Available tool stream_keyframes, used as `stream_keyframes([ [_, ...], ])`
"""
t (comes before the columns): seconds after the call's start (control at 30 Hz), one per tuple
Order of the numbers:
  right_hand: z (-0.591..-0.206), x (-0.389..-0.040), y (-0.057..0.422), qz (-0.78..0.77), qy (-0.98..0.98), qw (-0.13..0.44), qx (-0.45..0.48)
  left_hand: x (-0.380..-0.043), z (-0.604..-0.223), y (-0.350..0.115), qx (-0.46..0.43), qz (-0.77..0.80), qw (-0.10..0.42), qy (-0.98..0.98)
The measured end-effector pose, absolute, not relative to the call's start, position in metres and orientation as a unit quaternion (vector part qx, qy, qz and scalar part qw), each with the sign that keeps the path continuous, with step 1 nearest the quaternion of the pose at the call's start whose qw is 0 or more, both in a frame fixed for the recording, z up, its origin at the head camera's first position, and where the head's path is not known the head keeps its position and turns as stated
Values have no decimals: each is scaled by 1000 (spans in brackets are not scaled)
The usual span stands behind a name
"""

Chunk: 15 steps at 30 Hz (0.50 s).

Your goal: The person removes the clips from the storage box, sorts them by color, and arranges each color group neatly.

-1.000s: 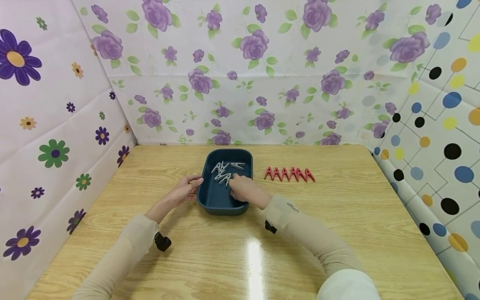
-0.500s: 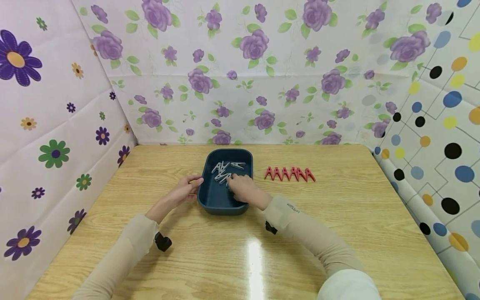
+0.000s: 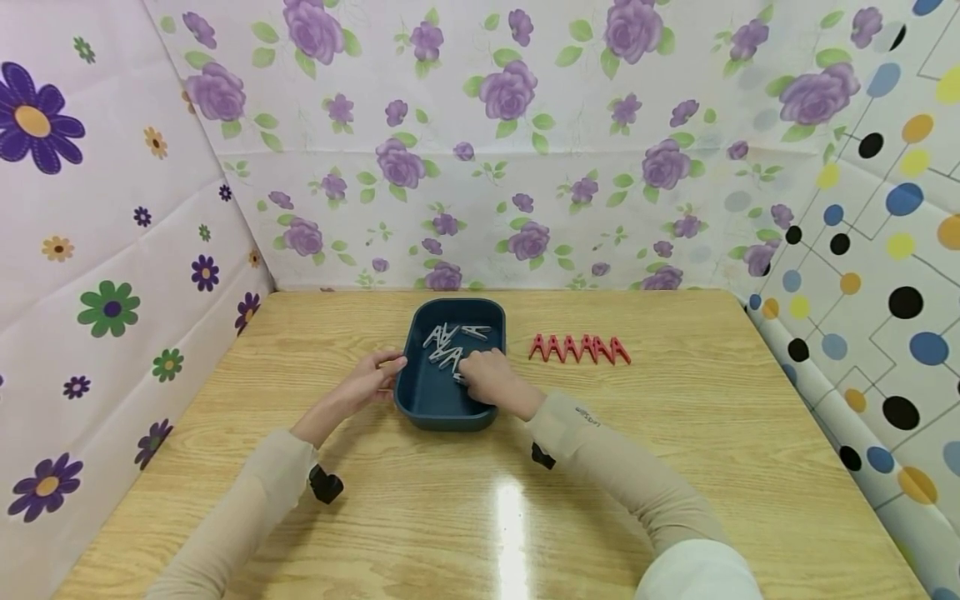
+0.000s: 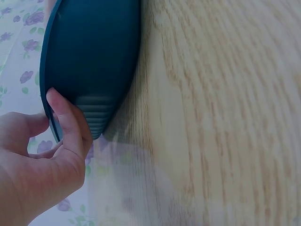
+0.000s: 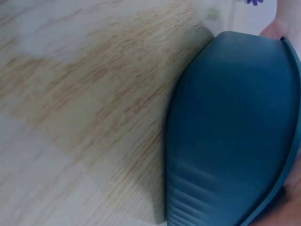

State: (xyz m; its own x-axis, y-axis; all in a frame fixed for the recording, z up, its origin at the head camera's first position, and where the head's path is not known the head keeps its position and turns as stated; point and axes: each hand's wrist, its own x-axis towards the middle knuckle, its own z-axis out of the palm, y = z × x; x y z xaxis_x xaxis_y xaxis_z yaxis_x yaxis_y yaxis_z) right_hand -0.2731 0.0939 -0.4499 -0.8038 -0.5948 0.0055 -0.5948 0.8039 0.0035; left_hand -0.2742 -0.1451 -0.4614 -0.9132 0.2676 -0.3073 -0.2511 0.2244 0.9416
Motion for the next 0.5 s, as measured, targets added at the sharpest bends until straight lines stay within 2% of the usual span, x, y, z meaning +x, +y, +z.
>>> stream_keyframes([
  [0.17, -449, -274, 97, 25, -944, 29, 327, -274, -461, -144, 5, 626, 210, 752],
  [0.5, -449, -277, 102, 81, -930, 117, 338, -275, -462, -146, 10, 626, 212, 750],
])
